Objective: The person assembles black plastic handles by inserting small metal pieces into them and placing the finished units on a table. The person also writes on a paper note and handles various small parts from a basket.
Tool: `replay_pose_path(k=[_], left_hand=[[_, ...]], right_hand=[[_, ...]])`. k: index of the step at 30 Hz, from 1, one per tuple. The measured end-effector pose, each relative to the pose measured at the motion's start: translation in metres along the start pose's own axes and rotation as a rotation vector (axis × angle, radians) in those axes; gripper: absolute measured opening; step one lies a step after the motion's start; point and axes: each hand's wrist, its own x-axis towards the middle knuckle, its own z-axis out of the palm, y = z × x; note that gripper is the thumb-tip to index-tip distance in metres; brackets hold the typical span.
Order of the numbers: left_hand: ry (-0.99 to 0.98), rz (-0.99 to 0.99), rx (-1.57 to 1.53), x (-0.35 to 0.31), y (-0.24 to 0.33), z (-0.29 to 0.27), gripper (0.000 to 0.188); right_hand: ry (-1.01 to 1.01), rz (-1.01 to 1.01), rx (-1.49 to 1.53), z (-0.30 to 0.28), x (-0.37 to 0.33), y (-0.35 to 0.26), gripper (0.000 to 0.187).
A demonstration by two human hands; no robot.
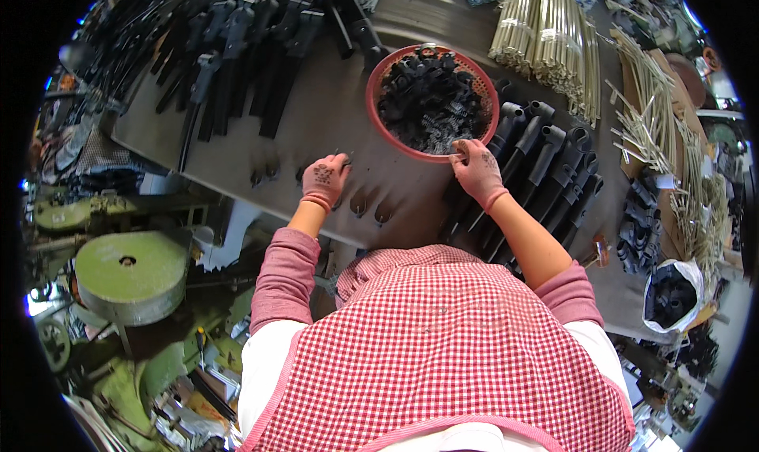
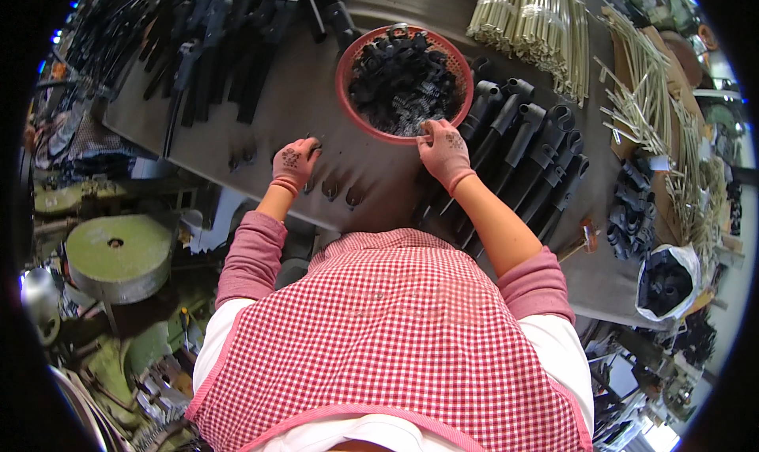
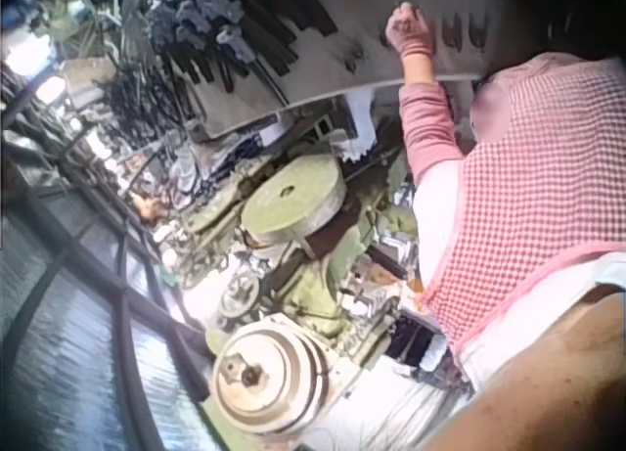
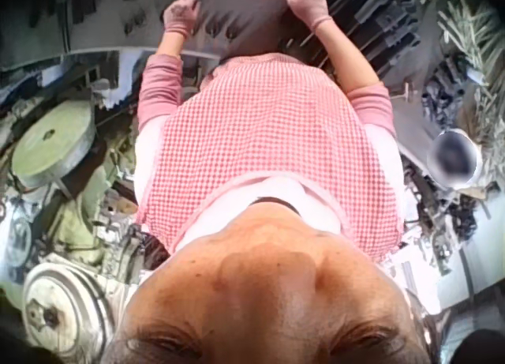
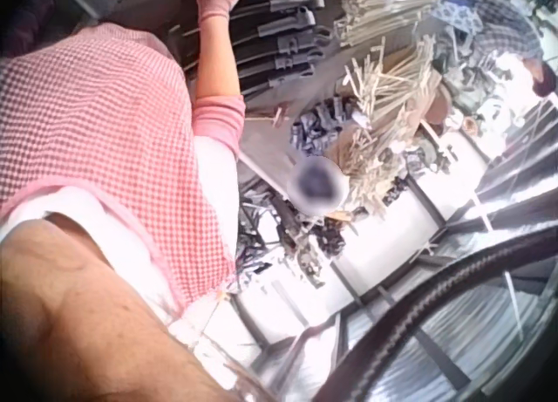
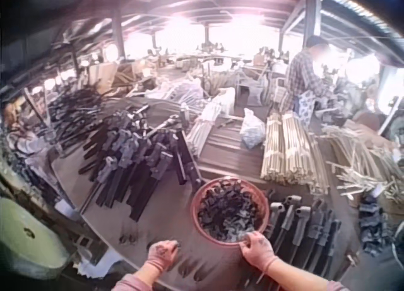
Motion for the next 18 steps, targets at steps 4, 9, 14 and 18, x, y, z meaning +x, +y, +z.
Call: replay_pose_path(k=[4,9,14,18], left_hand=[[-0.360,0.020,0.319,0.029,-0.025,-0.001,0.029],[0.253,0.353,0.001,0.095,0.027,-0.013,0.017],[-0.146,0.067,0.326,0.165,0.081,0.002,0.018],[-0.192,0.109,0.239,0.159,0.080,0.000,0.017]], right_hand=[[-0.036,0.054,-0.385,-0.005,0.040,0.018,0.039],[-0.257,0.236,-0.523,0.001,0.068,0.004,0.058],[-0.385,0.131,-0.428,0.009,0.088,0.020,0.056],[-0.275,0.077,-0.250,0.010,0.086,0.040,0.041]])
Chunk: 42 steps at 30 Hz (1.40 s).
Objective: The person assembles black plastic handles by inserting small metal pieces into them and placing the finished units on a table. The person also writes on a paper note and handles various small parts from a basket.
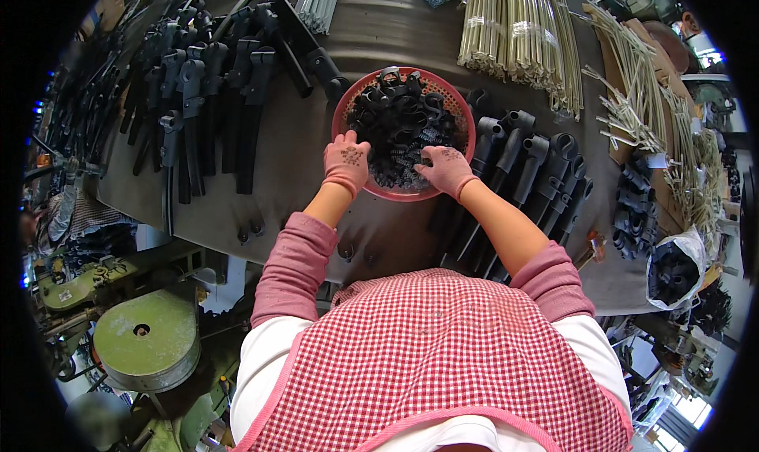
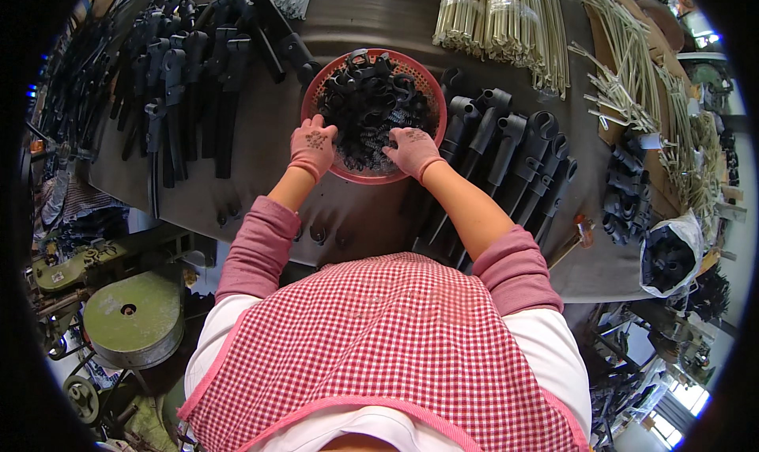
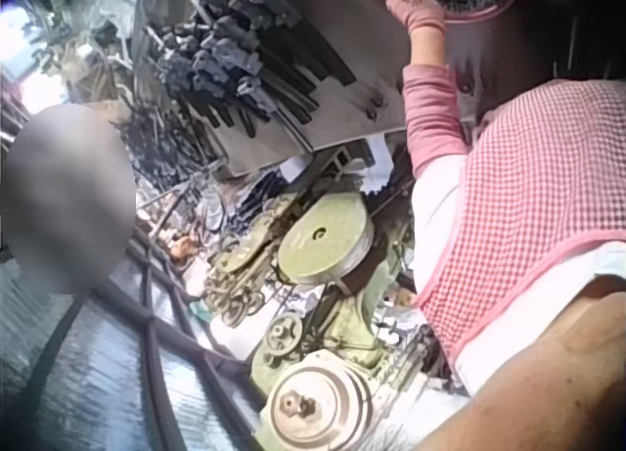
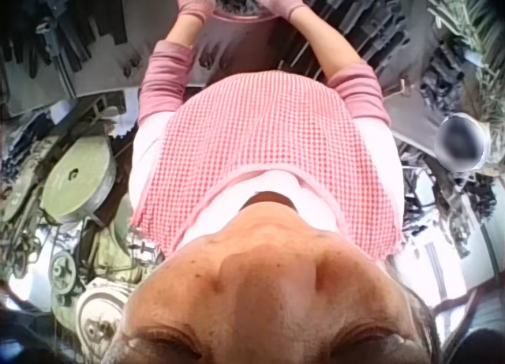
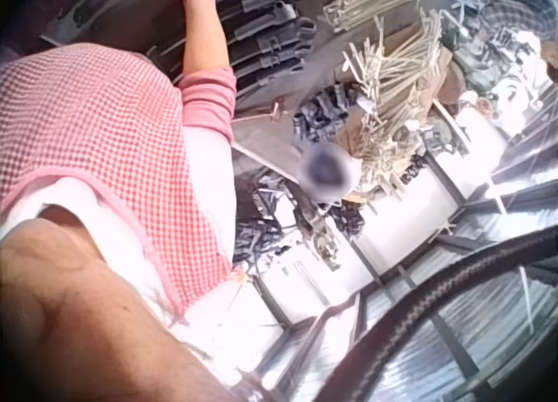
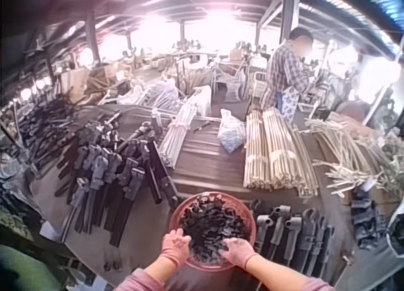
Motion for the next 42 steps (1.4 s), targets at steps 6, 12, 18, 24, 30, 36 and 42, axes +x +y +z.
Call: replay_pose_path(k=[6,12,18,24,30,36,42], left_hand=[[0.099,-0.123,-1.003,-0.023,-0.002,0.007,0.012],[-0.194,-0.158,-2.199,-0.036,0.028,-0.011,0.018],[-0.064,-0.103,-2.153,-0.067,0.063,-0.072,0.024],[0.018,0.182,-2.036,-0.127,0.086,-0.129,0.021],[0.206,0.187,-1.989,-0.172,0.094,-0.153,0.019],[0.225,0.208,-1.748,-0.209,0.094,-0.146,0.014],[0.239,0.130,-1.975,-0.225,0.088,-0.111,0.009]], right_hand=[[0.172,0.201,1.346,-0.010,-0.020,-0.002,0.020],[0.019,0.081,1.937,-0.041,-0.056,-0.025,0.022],[-0.126,-0.017,1.875,-0.070,-0.108,-0.060,0.016],[-0.084,-0.180,1.739,-0.096,-0.149,-0.095,0.011],[0.179,-0.380,1.490,-0.099,-0.181,-0.137,0.017],[0.074,-0.270,1.109,-0.107,-0.197,-0.153,0.015],[-0.008,-0.205,1.125,-0.066,-0.197,-0.150,0.019]])
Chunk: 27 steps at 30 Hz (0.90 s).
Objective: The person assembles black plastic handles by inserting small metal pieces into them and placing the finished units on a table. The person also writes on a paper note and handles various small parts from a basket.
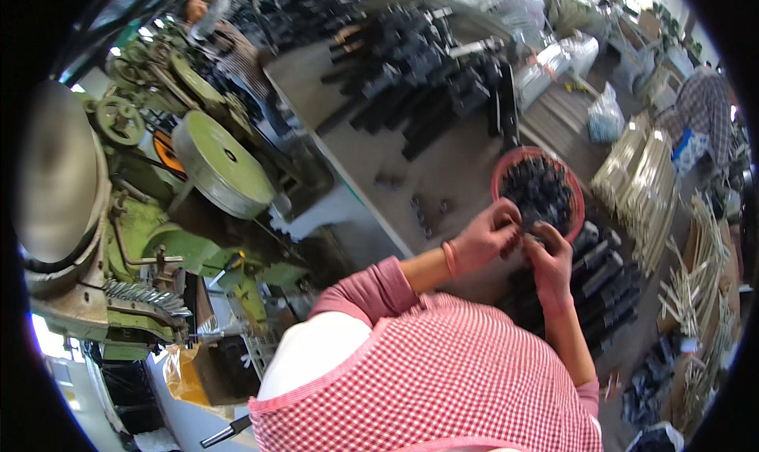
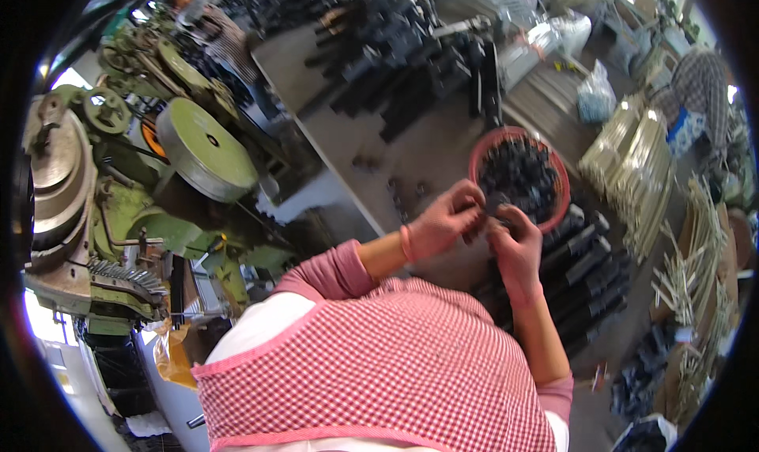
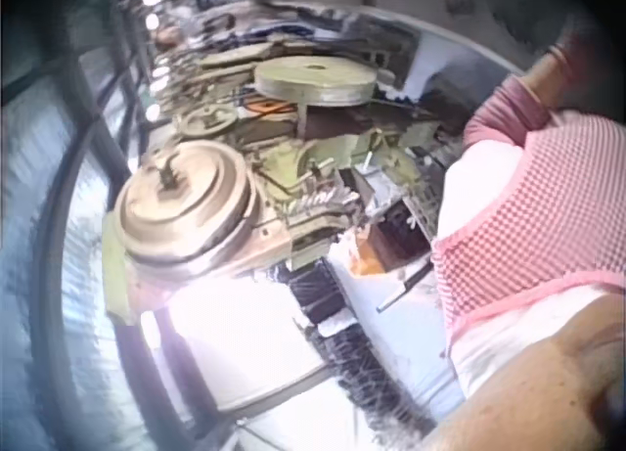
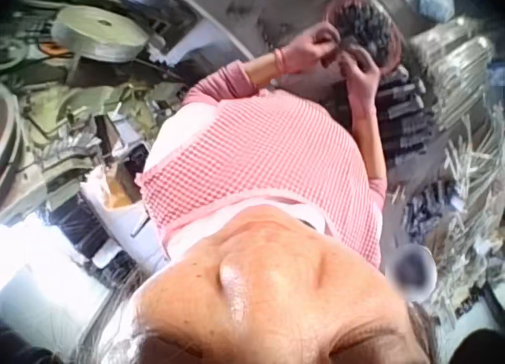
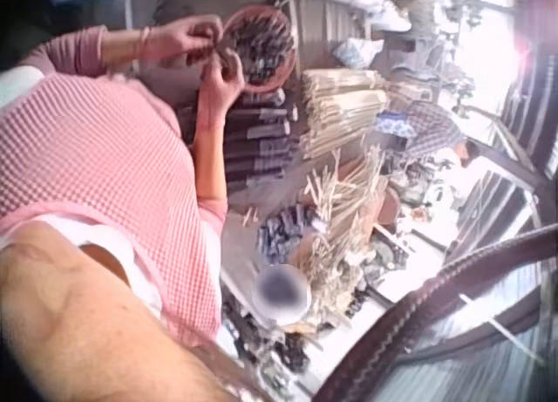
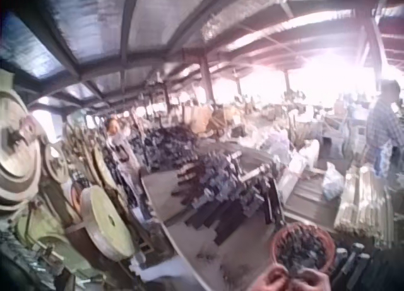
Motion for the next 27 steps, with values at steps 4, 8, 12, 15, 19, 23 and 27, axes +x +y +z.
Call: replay_pose_path(k=[4,8,12,15,19,23,27], left_hand=[[0.093,-0.192,0.233,-0.028,-0.038,-0.036,0.024],[0.299,0.131,1.228,-0.034,-0.065,-0.111,0.027],[0.481,-0.096,1.565,0.011,-0.066,-0.217,0.030],[0.455,-0.230,1.740,0.047,-0.063,-0.273,0.035],[0.146,-0.694,1.992,0.074,-0.049,-0.294,0.039],[0.107,0.213,2.001,0.121,-0.046,-0.245,0.008],[-0.284,0.488,1.646,0.177,-0.088,-0.154,0.009]], right_hand=[[-0.264,0.278,-0.057,-0.014,-0.012,0.033,0.033],[-0.052,0.535,0.228,-0.015,-0.029,0.065,0.027],[0.002,0.575,0.193,-0.025,-0.033,0.067,0.039],[0.104,0.494,0.192,-0.032,-0.027,0.061,0.043],[0.131,0.509,0.357,-0.041,-0.024,0.058,0.036],[0.064,0.378,0.094,-0.049,-0.013,0.061,0.025],[-0.050,-0.249,-0.631,-0.044,-0.004,0.071,0.017]])
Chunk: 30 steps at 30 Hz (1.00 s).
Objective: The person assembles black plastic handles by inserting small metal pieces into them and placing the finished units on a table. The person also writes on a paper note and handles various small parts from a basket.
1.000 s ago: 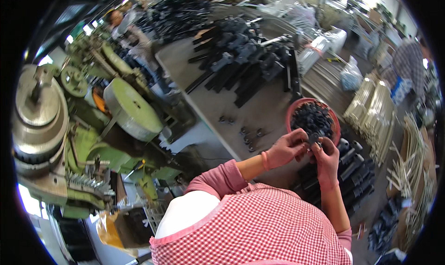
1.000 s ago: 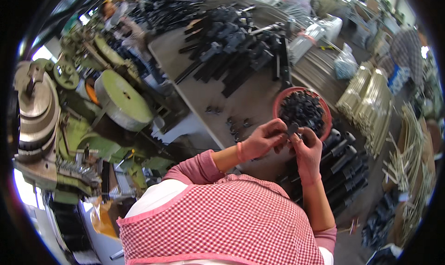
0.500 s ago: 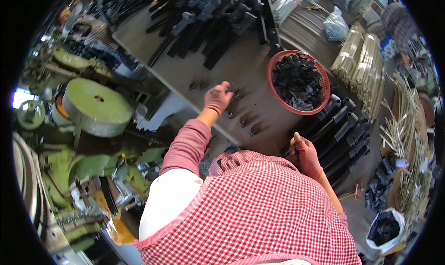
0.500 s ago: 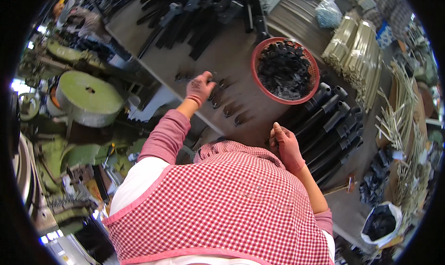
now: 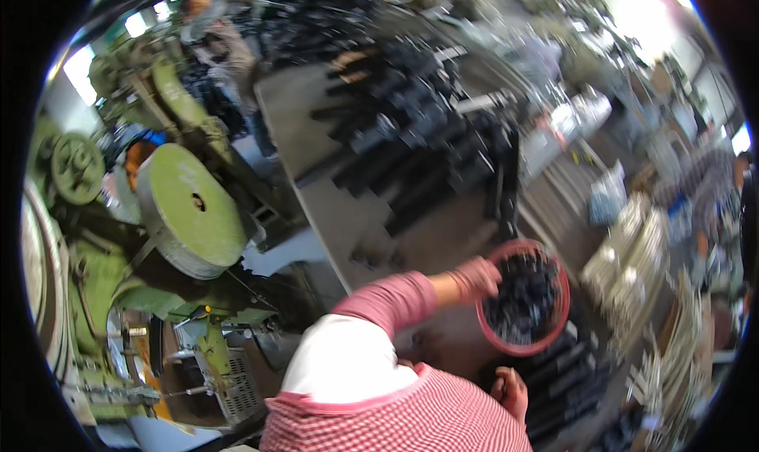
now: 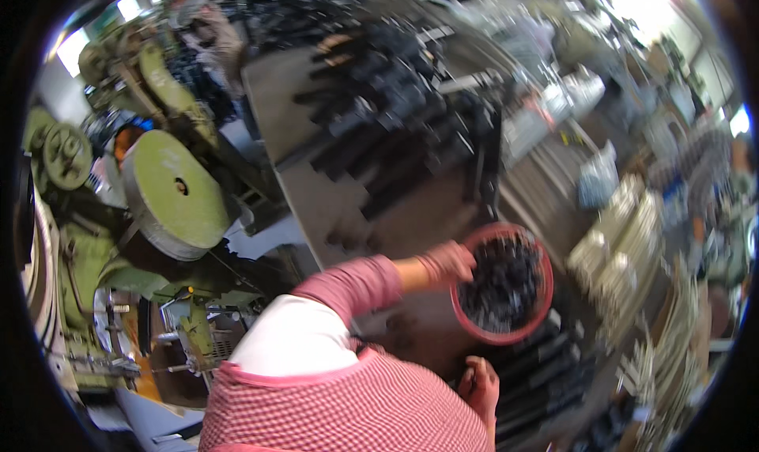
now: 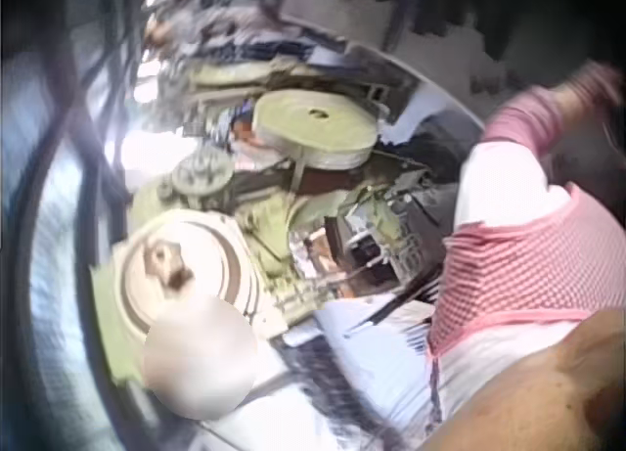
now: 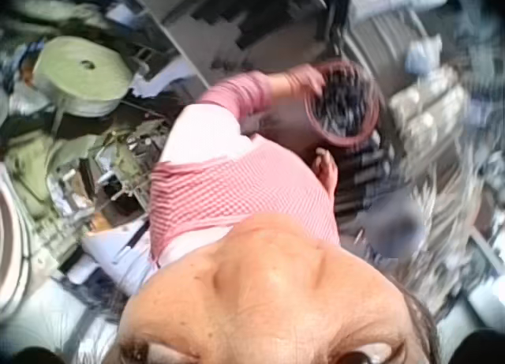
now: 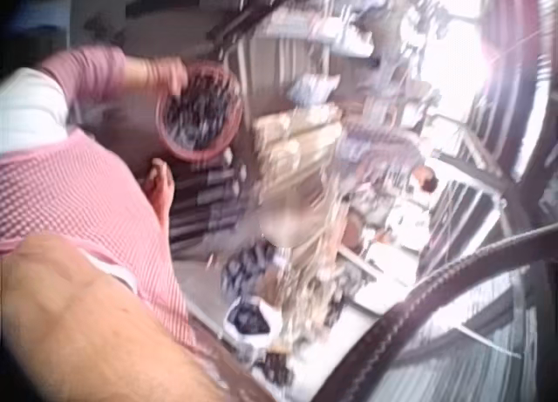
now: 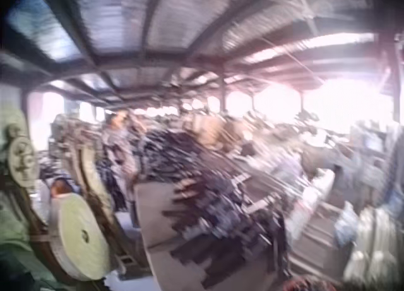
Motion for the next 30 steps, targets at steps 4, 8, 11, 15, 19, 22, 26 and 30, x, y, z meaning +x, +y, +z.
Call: replay_pose_path(k=[4,8,11,15,19,22,26,30], left_hand=[[-0.693,-0.050,0.456,0.045,0.011,0.072,0.016],[-0.605,-0.537,0.544,0.063,0.011,0.114,0.039],[-0.992,-0.171,0.635,0.070,0.008,0.123,0.032],[-0.820,-0.420,0.482,0.065,0.002,0.124,0.033],[-0.839,-0.288,0.437,0.062,-0.003,0.117,0.038],[-0.827,-0.354,0.375,0.064,0.006,0.103,0.036],[-0.831,-0.459,0.277,0.067,0.013,0.072,0.034],[-0.822,-0.383,0.288,0.061,0.019,0.055,0.030]], right_hand=[[0.092,0.847,0.797,-0.011,0.024,0.014,0.020],[0.102,0.741,0.855,-0.017,0.066,0.020,0.031],[0.188,0.414,0.811,-0.030,0.116,0.007,0.053],[0.640,-0.094,0.539,-0.067,0.165,-0.025,0.065],[0.628,0.003,0.636,-0.080,0.161,-0.029,0.064],[0.564,0.234,0.717,-0.066,0.143,-0.006,0.059],[0.431,0.411,0.814,-0.061,0.122,0.018,0.041],[0.356,0.523,0.888,-0.062,0.101,0.025,0.029]])
